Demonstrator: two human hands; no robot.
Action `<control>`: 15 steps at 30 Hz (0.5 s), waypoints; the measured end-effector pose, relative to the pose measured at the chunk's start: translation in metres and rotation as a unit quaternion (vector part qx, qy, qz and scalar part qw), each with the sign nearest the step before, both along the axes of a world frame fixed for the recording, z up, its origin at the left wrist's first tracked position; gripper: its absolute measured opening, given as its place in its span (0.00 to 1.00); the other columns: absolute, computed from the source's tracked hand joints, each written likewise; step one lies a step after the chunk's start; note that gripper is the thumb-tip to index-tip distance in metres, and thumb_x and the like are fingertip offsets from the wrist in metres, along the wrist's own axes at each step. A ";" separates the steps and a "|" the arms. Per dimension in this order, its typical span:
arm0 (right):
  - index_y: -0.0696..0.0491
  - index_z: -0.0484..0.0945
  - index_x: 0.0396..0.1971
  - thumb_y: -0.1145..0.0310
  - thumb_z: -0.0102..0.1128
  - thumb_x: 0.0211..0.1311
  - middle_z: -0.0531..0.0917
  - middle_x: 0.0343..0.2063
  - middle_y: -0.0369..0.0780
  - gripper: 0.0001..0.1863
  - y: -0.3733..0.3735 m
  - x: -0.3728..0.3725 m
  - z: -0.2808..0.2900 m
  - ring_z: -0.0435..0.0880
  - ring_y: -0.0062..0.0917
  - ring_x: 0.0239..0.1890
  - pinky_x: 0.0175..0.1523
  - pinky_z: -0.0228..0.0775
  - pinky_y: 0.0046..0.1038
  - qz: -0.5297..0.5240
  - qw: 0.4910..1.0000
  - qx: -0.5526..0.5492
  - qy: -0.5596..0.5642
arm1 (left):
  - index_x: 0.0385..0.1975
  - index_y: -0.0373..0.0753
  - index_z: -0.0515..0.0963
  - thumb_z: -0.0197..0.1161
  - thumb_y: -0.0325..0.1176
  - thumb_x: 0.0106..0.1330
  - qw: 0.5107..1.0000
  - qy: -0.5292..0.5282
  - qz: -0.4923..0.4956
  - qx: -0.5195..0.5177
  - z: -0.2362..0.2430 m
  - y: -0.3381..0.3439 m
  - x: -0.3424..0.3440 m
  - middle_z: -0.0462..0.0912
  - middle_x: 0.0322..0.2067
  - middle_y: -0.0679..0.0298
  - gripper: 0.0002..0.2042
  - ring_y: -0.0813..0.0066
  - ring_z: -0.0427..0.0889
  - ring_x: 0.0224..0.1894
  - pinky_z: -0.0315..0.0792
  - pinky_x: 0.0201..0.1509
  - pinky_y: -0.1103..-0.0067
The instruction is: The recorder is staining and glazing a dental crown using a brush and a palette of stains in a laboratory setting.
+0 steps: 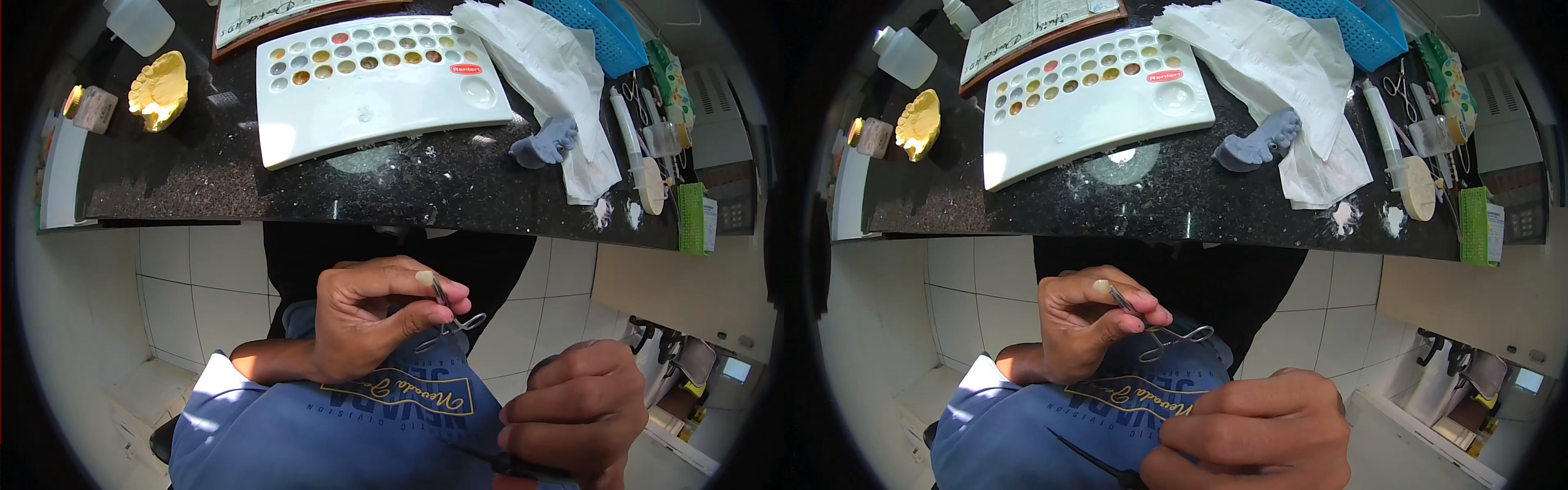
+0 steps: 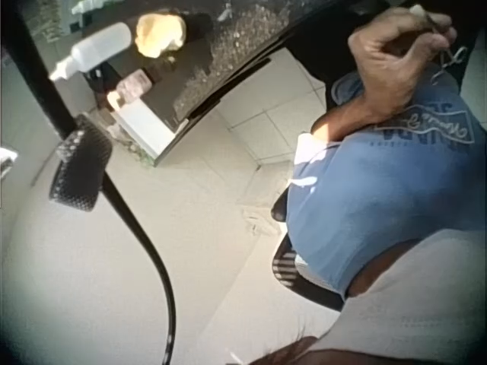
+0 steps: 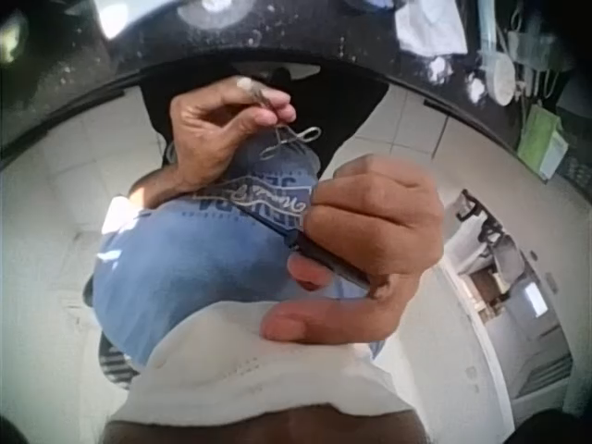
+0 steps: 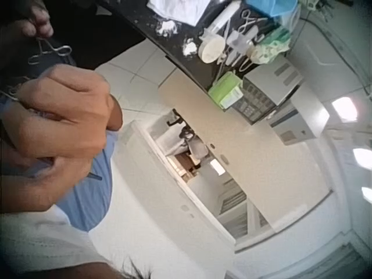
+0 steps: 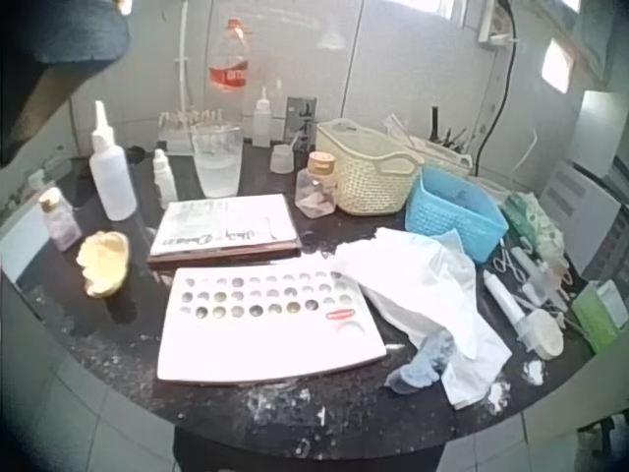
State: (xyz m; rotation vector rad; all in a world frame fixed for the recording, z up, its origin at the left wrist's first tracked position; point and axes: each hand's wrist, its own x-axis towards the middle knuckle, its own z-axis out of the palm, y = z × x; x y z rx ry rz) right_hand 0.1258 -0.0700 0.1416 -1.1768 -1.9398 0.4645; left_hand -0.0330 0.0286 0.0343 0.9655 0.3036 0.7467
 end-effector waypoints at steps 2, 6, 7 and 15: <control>0.50 0.70 0.46 0.67 0.68 0.55 0.77 0.27 0.38 0.20 0.021 -0.010 -0.023 0.80 0.22 0.22 0.24 0.73 0.15 0.000 0.968 0.182 0.173 | 0.33 0.29 0.80 0.65 0.21 0.58 0.999 0.008 0.013 0.030 -0.002 0.004 0.000 0.82 0.33 0.51 0.05 0.63 0.85 0.38 0.81 0.43 0.73; 0.54 0.81 0.38 0.77 0.70 0.44 0.79 0.26 0.41 0.17 0.035 -0.015 -0.042 0.81 0.27 0.25 0.30 0.78 0.23 -0.163 0.961 0.130 0.182 | 0.31 0.31 0.82 0.65 0.20 0.57 0.996 0.021 0.041 0.075 -0.001 0.013 -0.002 0.83 0.33 0.50 0.04 0.63 0.85 0.40 0.81 0.44 0.73; 0.55 0.81 0.39 0.78 0.70 0.43 0.80 0.27 0.42 0.18 0.039 -0.010 -0.043 0.83 0.29 0.28 0.34 0.79 0.25 -0.147 0.969 0.106 0.166 | 0.31 0.31 0.82 0.65 0.20 0.57 0.995 0.012 0.054 0.082 -0.002 0.015 -0.004 0.83 0.33 0.50 0.04 0.63 0.85 0.40 0.81 0.45 0.73; 0.59 0.78 0.30 0.83 0.68 0.39 0.81 0.25 0.43 0.14 0.061 -0.005 -0.053 0.85 0.32 0.29 0.34 0.80 0.27 -0.080 0.974 0.071 0.200 | 0.32 0.31 0.82 0.67 0.23 0.56 0.989 0.072 0.103 0.074 0.005 0.023 -0.010 0.84 0.36 0.49 0.05 0.64 0.85 0.40 0.80 0.45 0.75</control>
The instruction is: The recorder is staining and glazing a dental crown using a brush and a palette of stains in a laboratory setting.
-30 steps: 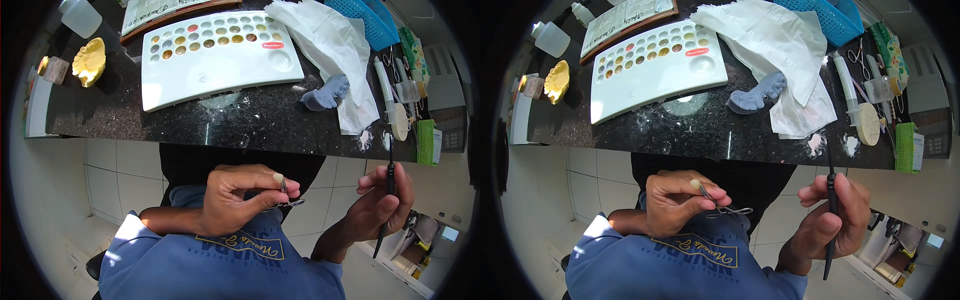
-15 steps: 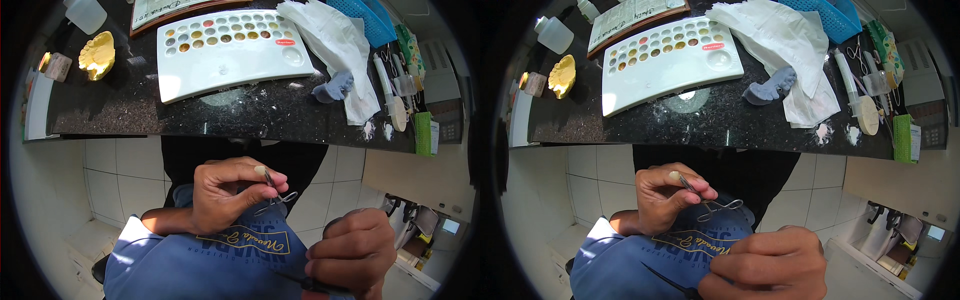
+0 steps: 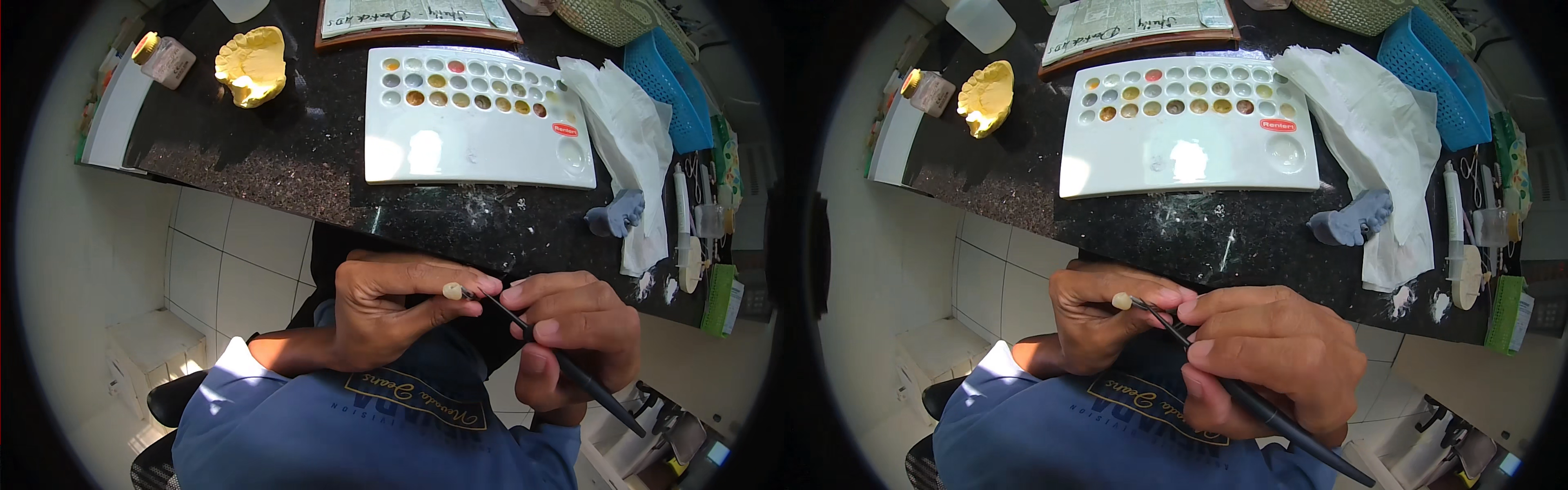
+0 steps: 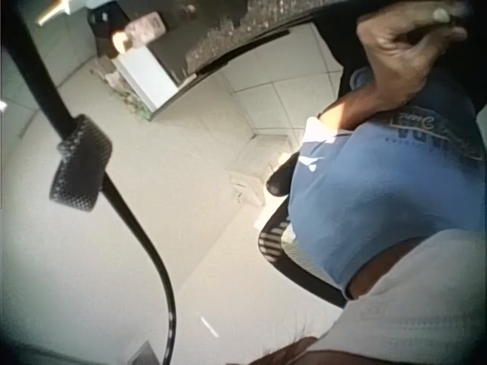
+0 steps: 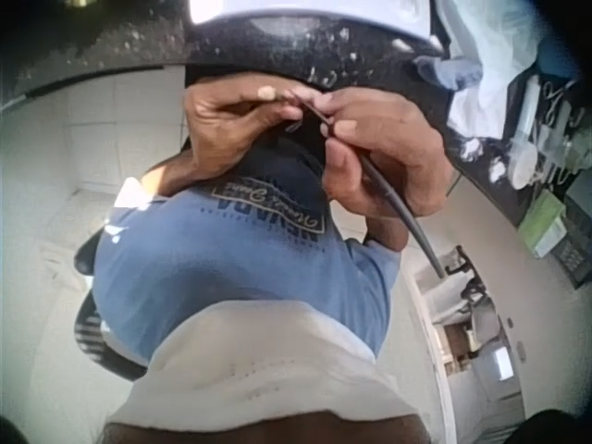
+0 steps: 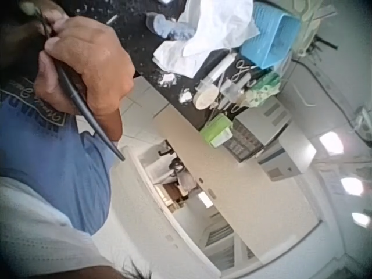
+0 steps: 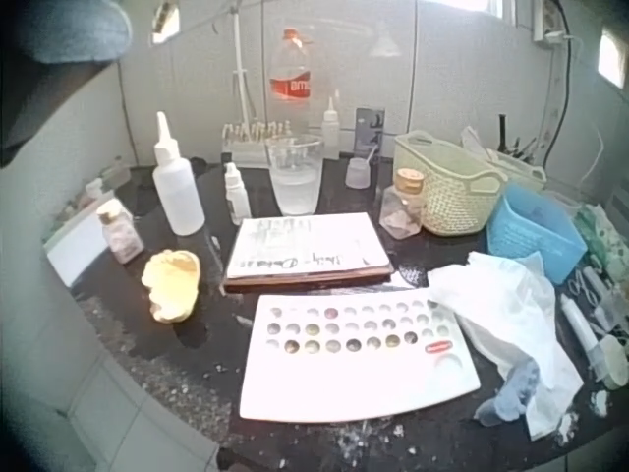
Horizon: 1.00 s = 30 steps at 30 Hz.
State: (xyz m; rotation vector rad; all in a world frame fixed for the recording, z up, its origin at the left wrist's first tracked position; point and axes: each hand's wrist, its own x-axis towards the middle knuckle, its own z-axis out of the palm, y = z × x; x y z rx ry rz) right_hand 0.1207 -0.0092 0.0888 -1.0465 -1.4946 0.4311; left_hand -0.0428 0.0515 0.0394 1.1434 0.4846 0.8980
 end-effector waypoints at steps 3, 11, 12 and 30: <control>0.58 0.76 0.27 0.81 0.69 0.38 0.81 0.22 0.42 0.13 0.004 0.002 0.001 0.85 0.32 0.26 0.31 0.79 0.26 0.008 0.999 -0.017 0.040 | 0.33 0.31 0.82 0.67 0.23 0.56 0.999 0.037 -0.003 0.035 -0.001 0.001 -0.001 0.84 0.35 0.49 0.06 0.65 0.85 0.39 0.80 0.44 0.76; 0.58 0.76 0.27 0.77 0.72 0.41 0.80 0.19 0.42 0.12 0.010 0.009 -0.001 0.83 0.29 0.22 0.24 0.77 0.25 0.065 0.998 -0.006 0.010 | 0.30 0.31 0.83 0.66 0.16 0.53 0.995 0.089 0.009 -0.034 0.005 0.000 -0.001 0.85 0.32 0.50 0.06 0.66 0.86 0.37 0.81 0.44 0.77; 0.58 0.76 0.27 0.77 0.72 0.41 0.80 0.19 0.42 0.12 0.010 0.012 -0.001 0.83 0.29 0.22 0.24 0.77 0.25 0.065 0.998 -0.007 0.011 | 0.30 0.31 0.83 0.66 0.16 0.53 0.995 0.090 0.010 -0.035 0.004 0.000 -0.002 0.85 0.32 0.50 0.06 0.66 0.86 0.37 0.81 0.44 0.77; 0.59 0.71 0.34 0.81 0.63 0.42 0.75 0.23 0.40 0.16 0.010 0.014 -0.002 0.82 0.28 0.23 0.28 0.78 0.24 0.128 0.990 -0.006 -0.054 | 0.38 0.30 0.82 0.63 0.18 0.58 0.997 0.065 -0.028 -0.018 0.002 0.001 -0.006 0.84 0.38 0.52 0.08 0.73 0.84 0.40 0.79 0.45 0.82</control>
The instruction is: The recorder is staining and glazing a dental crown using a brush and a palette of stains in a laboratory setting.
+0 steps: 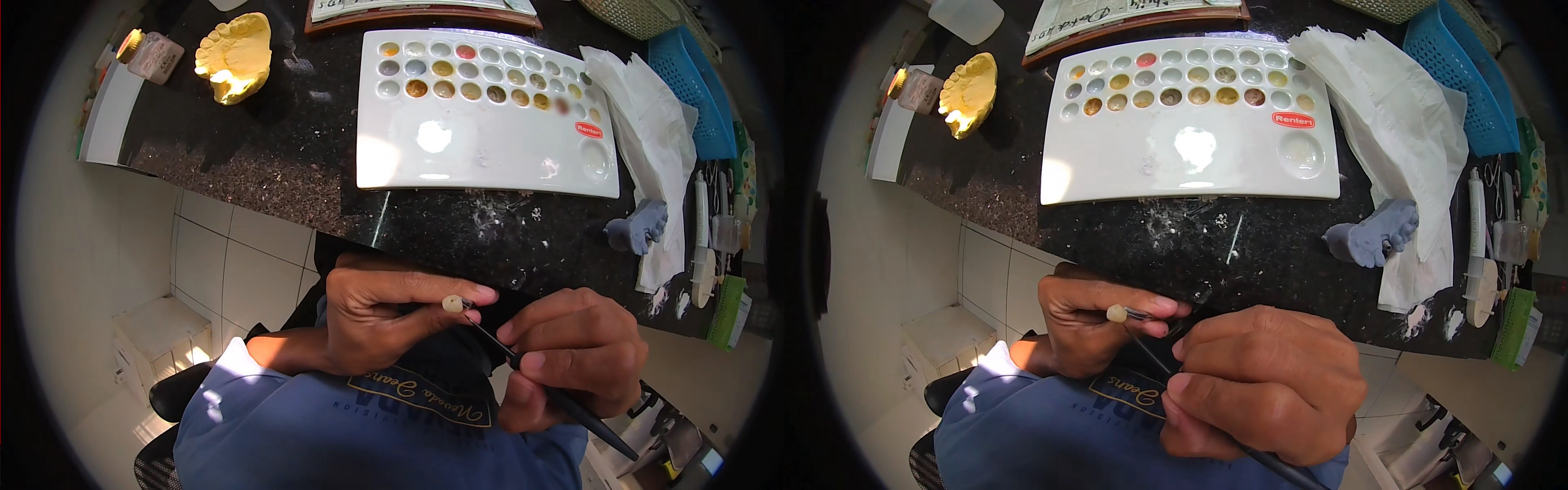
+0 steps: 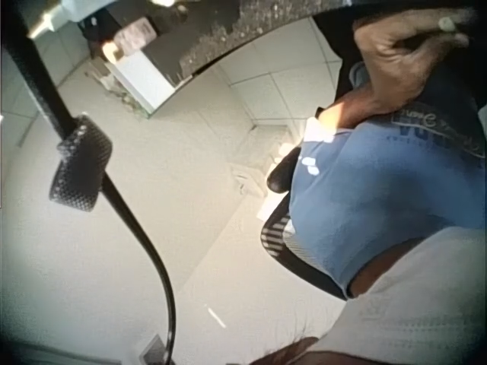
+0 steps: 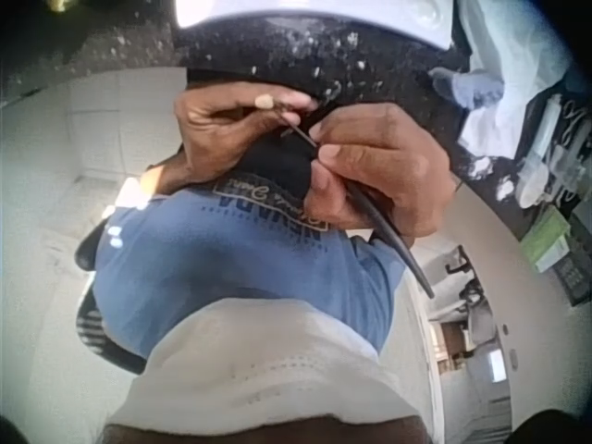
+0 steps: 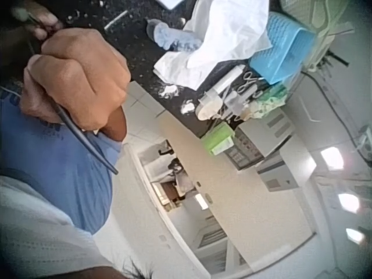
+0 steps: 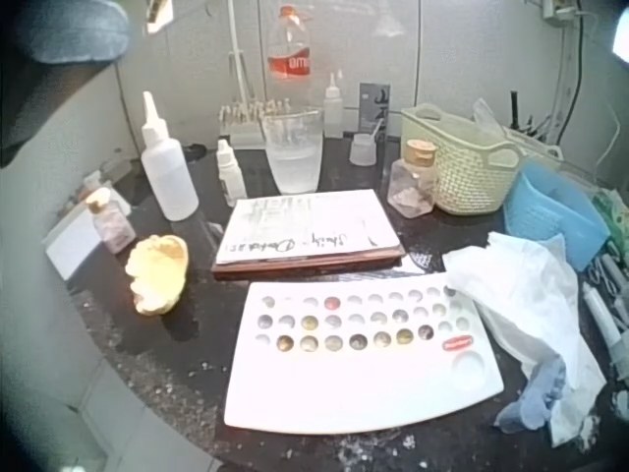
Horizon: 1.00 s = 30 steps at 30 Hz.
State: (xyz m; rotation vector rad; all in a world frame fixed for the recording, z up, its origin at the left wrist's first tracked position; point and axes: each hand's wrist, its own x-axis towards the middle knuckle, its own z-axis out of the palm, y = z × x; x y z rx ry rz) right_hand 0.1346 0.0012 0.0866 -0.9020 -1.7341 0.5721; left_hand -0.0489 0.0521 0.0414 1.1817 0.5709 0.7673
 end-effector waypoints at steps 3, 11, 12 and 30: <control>0.59 0.76 0.27 0.75 0.71 0.45 0.79 0.19 0.42 0.12 0.000 -0.008 -0.004 0.82 0.30 0.20 0.23 0.77 0.25 -0.065 0.995 0.012 0.070 | 0.38 0.30 0.82 0.63 0.18 0.58 1.000 0.017 -0.007 -0.008 0.001 0.000 -0.001 0.84 0.38 0.52 0.08 0.74 0.84 0.39 0.79 0.45 0.82; 0.59 0.77 0.26 0.74 0.72 0.43 0.79 0.20 0.42 0.12 0.000 -0.006 -0.005 0.82 0.29 0.20 0.22 0.77 0.24 -0.068 0.996 0.017 0.059 | 0.38 0.30 0.82 0.63 0.19 0.59 1.000 0.014 -0.004 -0.003 0.000 -0.001 -0.001 0.84 0.39 0.53 0.08 0.73 0.84 0.39 0.79 0.45 0.82; 0.59 0.77 0.26 0.74 0.72 0.43 0.79 0.20 0.42 0.12 0.000 -0.004 -0.003 0.82 0.29 0.20 0.22 0.77 0.24 -0.070 0.996 0.017 0.059 | 0.38 0.30 0.82 0.63 0.19 0.59 1.000 0.014 -0.006 -0.003 -0.001 -0.001 -0.001 0.84 0.39 0.53 0.08 0.73 0.84 0.39 0.79 0.45 0.82; 0.56 0.72 0.33 0.78 0.68 0.43 0.77 0.23 0.39 0.16 0.003 -0.001 0.000 0.83 0.29 0.23 0.24 0.76 0.23 -0.029 0.999 0.012 -0.023 | 0.38 0.29 0.81 0.60 0.16 0.60 0.999 -0.032 -0.002 -0.016 -0.002 0.000 -0.001 0.83 0.42 0.52 0.08 0.70 0.84 0.43 0.79 0.48 0.79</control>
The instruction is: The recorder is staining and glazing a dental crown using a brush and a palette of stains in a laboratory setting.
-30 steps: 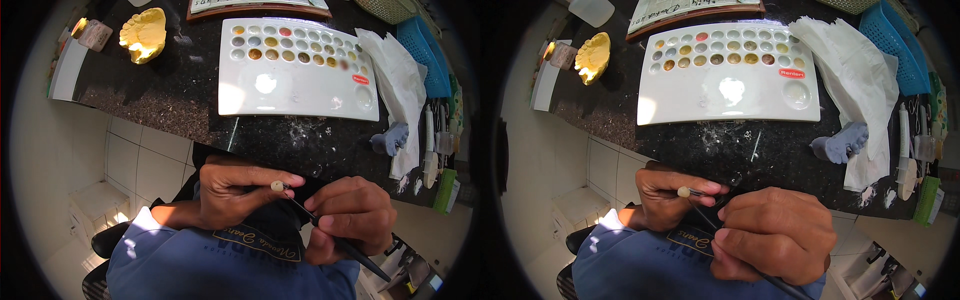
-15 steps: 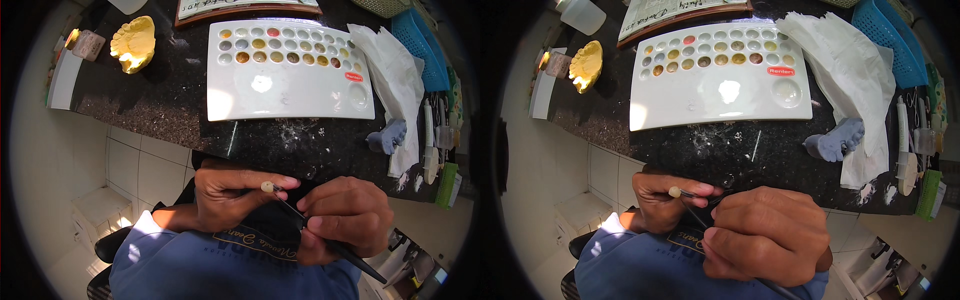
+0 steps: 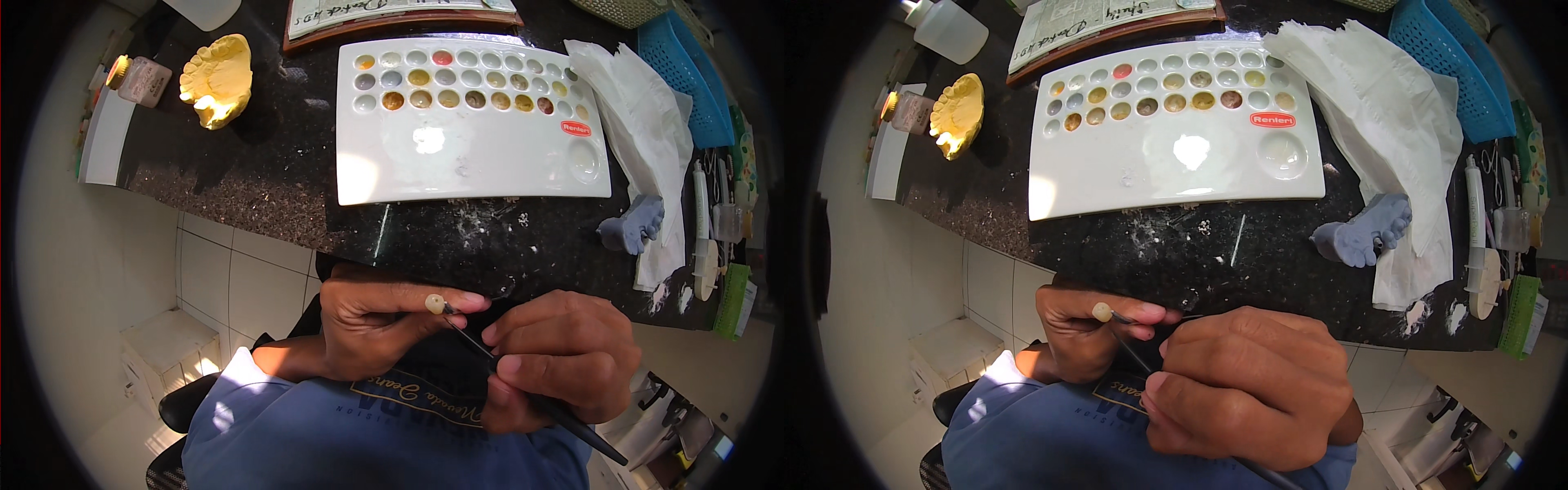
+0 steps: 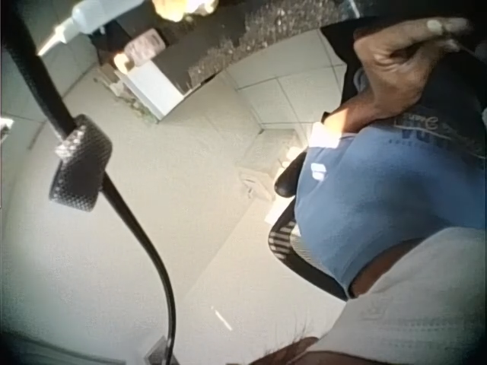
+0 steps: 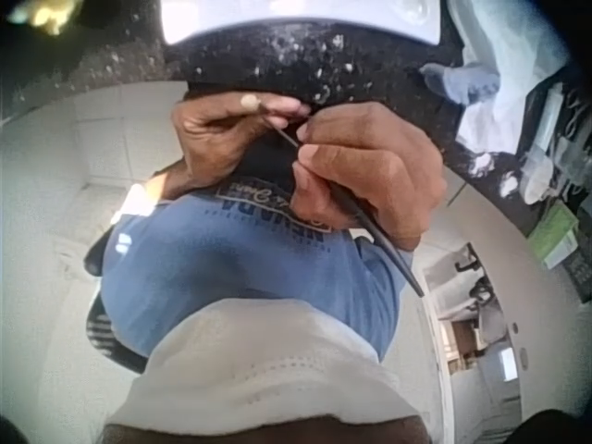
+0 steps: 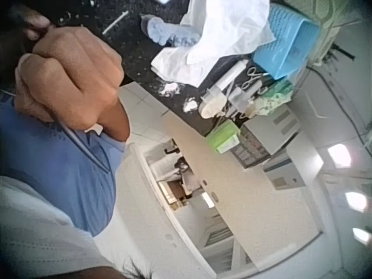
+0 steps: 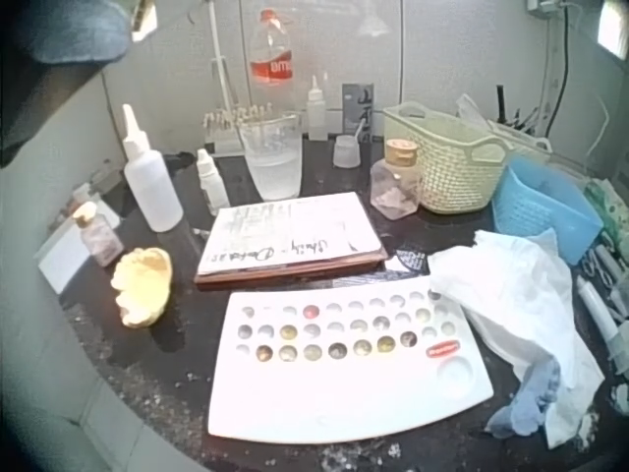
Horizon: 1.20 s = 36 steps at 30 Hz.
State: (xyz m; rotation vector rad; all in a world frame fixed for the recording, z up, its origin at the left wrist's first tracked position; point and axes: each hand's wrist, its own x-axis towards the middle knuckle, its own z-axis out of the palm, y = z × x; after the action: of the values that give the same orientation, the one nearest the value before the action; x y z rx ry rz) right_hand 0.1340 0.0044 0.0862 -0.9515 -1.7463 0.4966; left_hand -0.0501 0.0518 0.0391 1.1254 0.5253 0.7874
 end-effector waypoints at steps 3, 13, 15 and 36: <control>0.57 0.72 0.32 0.78 0.68 0.43 0.77 0.23 0.39 0.16 0.000 -0.001 0.001 0.83 0.29 0.22 0.25 0.76 0.23 -0.009 1.000 -0.008 0.006 | 0.37 0.30 0.81 0.61 0.16 0.60 1.000 0.028 -0.007 0.006 0.002 0.002 0.000 0.83 0.41 0.53 0.08 0.71 0.84 0.43 0.79 0.48 0.80; 0.58 0.75 0.29 0.77 0.70 0.41 0.78 0.21 0.39 0.13 0.000 -0.002 0.001 0.82 0.28 0.21 0.23 0.76 0.22 -0.034 0.999 0.005 0.028 | 0.37 0.30 0.82 0.62 0.17 0.59 1.000 0.030 -0.006 0.007 0.001 0.001 -0.001 0.84 0.40 0.53 0.07 0.71 0.84 0.42 0.79 0.48 0.80; 0.56 0.72 0.32 0.78 0.68 0.43 0.77 0.23 0.39 0.15 0.000 0.001 0.002 0.84 0.29 0.23 0.25 0.76 0.22 -0.001 1.000 -0.012 0.002 | 0.37 0.30 0.82 0.62 0.17 0.60 0.999 0.031 -0.009 0.009 0.001 0.002 -0.001 0.84 0.40 0.53 0.07 0.71 0.84 0.42 0.79 0.48 0.80; 0.57 0.73 0.33 0.78 0.69 0.44 0.78 0.22 0.39 0.16 0.000 -0.002 0.003 0.83 0.29 0.23 0.26 0.77 0.23 -0.009 1.000 -0.013 0.001 | 0.39 0.31 0.82 0.62 0.18 0.60 0.999 0.033 -0.014 0.014 0.003 0.002 0.000 0.84 0.40 0.55 0.08 0.74 0.84 0.41 0.79 0.47 0.82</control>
State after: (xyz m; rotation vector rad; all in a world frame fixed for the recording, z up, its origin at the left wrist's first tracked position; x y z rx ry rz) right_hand 0.1322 0.0048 0.0888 -0.9843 -1.7325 0.5086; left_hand -0.0504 0.0537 0.0419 1.1851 0.5540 0.7384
